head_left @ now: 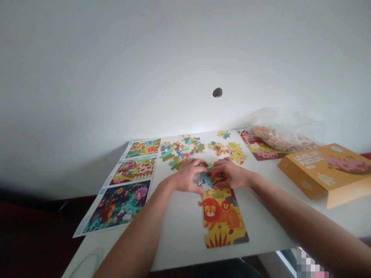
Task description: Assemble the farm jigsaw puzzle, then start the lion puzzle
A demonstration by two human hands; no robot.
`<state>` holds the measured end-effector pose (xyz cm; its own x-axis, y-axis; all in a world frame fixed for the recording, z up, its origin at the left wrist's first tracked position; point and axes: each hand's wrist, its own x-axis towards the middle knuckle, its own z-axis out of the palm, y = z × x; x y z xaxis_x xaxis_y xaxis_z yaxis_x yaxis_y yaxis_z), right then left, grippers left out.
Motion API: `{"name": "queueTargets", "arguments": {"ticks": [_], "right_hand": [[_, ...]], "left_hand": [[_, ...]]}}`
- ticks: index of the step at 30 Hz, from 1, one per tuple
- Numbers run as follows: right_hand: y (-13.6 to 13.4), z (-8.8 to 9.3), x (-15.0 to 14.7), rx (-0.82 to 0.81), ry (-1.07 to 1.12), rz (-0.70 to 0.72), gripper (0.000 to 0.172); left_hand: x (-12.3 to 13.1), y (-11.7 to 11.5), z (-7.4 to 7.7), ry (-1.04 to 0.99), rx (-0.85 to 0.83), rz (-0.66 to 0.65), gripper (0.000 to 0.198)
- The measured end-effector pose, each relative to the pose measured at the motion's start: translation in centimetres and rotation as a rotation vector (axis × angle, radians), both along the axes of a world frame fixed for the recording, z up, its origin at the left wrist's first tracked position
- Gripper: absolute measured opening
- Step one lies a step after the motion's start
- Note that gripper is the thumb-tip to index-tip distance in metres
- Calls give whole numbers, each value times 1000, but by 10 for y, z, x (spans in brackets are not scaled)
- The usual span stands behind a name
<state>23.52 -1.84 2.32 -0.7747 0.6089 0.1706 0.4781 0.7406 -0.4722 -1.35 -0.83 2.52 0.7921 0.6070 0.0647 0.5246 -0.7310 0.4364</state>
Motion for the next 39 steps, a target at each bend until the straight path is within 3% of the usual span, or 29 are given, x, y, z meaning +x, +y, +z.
{"name": "queueTargets", "arguments": {"ticks": [5, 15, 19, 26, 39], "right_hand": [[-1, 2, -1, 2, -10, 3, 20], [-2, 2, -3, 16, -3, 4, 18], [-5, 0, -7, 46, 107, 87, 7], [-5, -8, -13, 10, 185, 265, 11], [-2, -12, -15, -14, 185, 261, 9]], "left_hand": [[2, -2, 0, -1, 5, 39, 49], [4, -2, -1, -4, 12, 62, 54], [4, -2, -2, -15, 15, 70, 55], [5, -3, -3, -8, 29, 73, 52], [5, -3, -4, -6, 39, 70, 51]]}}
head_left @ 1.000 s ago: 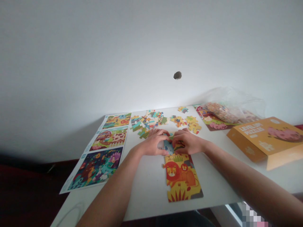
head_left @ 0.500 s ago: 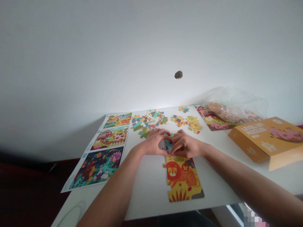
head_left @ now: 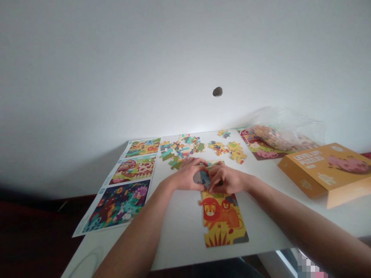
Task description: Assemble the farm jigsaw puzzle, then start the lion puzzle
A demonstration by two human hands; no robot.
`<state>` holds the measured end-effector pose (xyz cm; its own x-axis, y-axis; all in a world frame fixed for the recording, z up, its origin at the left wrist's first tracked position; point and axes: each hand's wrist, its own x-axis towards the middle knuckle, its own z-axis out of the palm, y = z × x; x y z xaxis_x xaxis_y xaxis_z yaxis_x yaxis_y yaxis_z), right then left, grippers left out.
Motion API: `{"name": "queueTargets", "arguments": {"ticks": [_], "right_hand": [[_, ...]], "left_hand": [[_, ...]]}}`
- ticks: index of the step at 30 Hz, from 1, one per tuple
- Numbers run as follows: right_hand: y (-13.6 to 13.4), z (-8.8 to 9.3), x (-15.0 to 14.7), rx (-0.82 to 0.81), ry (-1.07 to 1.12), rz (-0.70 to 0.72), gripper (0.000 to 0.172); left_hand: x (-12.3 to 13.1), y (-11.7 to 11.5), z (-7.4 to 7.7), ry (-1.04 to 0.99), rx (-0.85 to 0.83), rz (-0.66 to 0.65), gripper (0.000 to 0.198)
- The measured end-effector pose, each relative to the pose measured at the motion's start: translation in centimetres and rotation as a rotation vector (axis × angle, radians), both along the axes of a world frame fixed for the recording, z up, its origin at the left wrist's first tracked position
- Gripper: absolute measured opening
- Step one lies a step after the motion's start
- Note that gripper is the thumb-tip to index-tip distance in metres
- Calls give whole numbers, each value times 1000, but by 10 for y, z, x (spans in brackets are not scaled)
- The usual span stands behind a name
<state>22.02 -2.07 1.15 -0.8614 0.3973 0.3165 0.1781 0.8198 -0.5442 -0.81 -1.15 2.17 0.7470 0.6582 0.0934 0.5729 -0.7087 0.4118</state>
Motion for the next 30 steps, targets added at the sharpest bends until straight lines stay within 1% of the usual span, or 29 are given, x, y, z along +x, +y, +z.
{"name": "queueTargets", "arguments": {"ticks": [4, 10, 11, 15, 19, 24, 26, 30], "right_hand": [[0, 1, 1, 43, 10, -8, 7], [-2, 8, 2, 123, 87, -143, 13], [-2, 8, 2, 125, 81, -143, 14], [-1, 6, 3, 82, 12, -58, 13], [-2, 6, 4, 96, 12, -121, 13], [-2, 9, 5, 65, -11, -127, 13], [-1, 8, 5, 80, -4, -180, 13], [3, 6, 6, 148, 92, -381, 15]], "left_hand": [[0, 0, 1, 3, -2, 0, 51], [-2, 0, 0, 9, -14, -2, 51], [-2, 0, 0, 10, -13, -2, 51], [-2, 1, 0, 10, -16, -2, 52], [-1, 1, 1, 10, -17, 1, 51], [-1, 1, 0, -1, -16, 6, 50], [-1, 1, 0, -4, -21, 5, 48], [-2, 2, -1, -4, -27, 0, 48]]}}
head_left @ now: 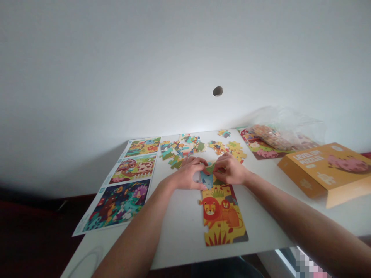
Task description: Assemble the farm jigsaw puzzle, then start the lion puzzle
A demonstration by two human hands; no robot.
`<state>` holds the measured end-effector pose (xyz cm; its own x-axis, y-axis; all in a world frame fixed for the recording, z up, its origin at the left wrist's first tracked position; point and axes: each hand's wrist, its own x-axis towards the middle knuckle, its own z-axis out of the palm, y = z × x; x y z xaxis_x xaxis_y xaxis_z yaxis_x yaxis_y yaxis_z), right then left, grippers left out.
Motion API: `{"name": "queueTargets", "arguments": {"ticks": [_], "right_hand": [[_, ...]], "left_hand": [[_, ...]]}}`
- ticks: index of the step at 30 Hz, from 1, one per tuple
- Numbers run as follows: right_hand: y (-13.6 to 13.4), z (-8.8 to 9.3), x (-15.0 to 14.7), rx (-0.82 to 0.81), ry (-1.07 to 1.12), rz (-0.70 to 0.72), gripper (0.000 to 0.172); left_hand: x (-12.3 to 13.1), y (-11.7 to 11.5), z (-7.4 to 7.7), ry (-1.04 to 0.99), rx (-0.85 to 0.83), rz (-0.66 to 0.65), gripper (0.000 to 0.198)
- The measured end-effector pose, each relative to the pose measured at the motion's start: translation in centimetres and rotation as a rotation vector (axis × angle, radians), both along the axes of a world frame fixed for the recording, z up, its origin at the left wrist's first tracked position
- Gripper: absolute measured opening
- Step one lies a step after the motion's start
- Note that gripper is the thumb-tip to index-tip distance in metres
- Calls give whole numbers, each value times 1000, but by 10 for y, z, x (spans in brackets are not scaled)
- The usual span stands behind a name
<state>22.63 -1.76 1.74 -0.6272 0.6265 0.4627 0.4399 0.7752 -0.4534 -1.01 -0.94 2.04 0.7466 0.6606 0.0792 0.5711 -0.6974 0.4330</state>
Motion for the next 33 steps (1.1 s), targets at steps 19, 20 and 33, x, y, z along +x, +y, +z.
{"name": "queueTargets", "arguments": {"ticks": [19, 20, 33], "right_hand": [[1, -2, -1, -29, -25, -13, 15], [1, -2, -1, -1, 10, -48, 16], [1, -1, -1, -145, -102, -72, 10]], "left_hand": [[0, 0, 1, -8, 6, 2, 42], [0, 0, 1, -11, 6, 2, 42], [0, -2, 2, -8, 0, -2, 41]]}}
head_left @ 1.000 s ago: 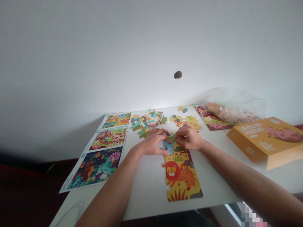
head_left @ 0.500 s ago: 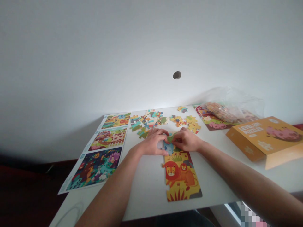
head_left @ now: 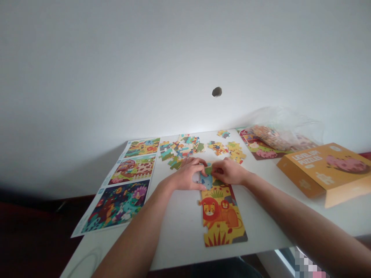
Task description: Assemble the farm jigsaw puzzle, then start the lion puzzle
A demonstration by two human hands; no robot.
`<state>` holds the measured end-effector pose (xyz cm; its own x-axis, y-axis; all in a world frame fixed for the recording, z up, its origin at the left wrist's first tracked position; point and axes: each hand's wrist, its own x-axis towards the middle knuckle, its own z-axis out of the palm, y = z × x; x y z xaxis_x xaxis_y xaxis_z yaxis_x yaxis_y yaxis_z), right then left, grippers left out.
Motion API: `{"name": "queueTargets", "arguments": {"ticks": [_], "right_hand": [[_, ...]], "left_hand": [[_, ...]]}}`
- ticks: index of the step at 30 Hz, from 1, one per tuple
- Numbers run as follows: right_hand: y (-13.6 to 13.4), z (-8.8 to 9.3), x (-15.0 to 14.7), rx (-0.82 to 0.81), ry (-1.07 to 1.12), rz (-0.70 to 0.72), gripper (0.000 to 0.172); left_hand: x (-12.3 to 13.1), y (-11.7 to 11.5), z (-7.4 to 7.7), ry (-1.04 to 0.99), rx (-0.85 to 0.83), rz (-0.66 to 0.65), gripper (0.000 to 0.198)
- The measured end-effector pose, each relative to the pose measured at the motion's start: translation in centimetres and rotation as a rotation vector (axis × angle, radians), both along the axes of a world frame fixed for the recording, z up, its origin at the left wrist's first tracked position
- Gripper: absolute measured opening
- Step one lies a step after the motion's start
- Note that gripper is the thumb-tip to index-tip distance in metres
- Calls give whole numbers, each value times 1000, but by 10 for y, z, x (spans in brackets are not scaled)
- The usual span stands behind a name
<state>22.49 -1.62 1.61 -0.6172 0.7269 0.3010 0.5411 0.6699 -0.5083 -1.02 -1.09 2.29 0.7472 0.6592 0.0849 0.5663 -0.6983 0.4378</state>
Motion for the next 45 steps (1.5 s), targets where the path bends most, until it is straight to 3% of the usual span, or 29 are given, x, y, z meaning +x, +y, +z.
{"name": "queueTargets", "arguments": {"ticks": [11, 18, 27, 33, 45], "right_hand": [[1, -3, 0, -48, -33, 37, 10], [3, -2, 3, 37, -114, 43, 7], [3, -4, 3, 42, -208, -79, 30], [5, -5, 4, 53, -229, -120, 32], [3, -2, 4, 86, -244, -128, 28]], "left_hand": [[-2, 0, 1, 6, 15, -27, 40], [-1, -1, 2, 5, 19, -43, 51], [-1, -1, 2, -7, 4, -32, 52], [-1, -1, 1, -20, -14, -23, 54], [0, 0, -3, -79, 52, -33, 39]]}}
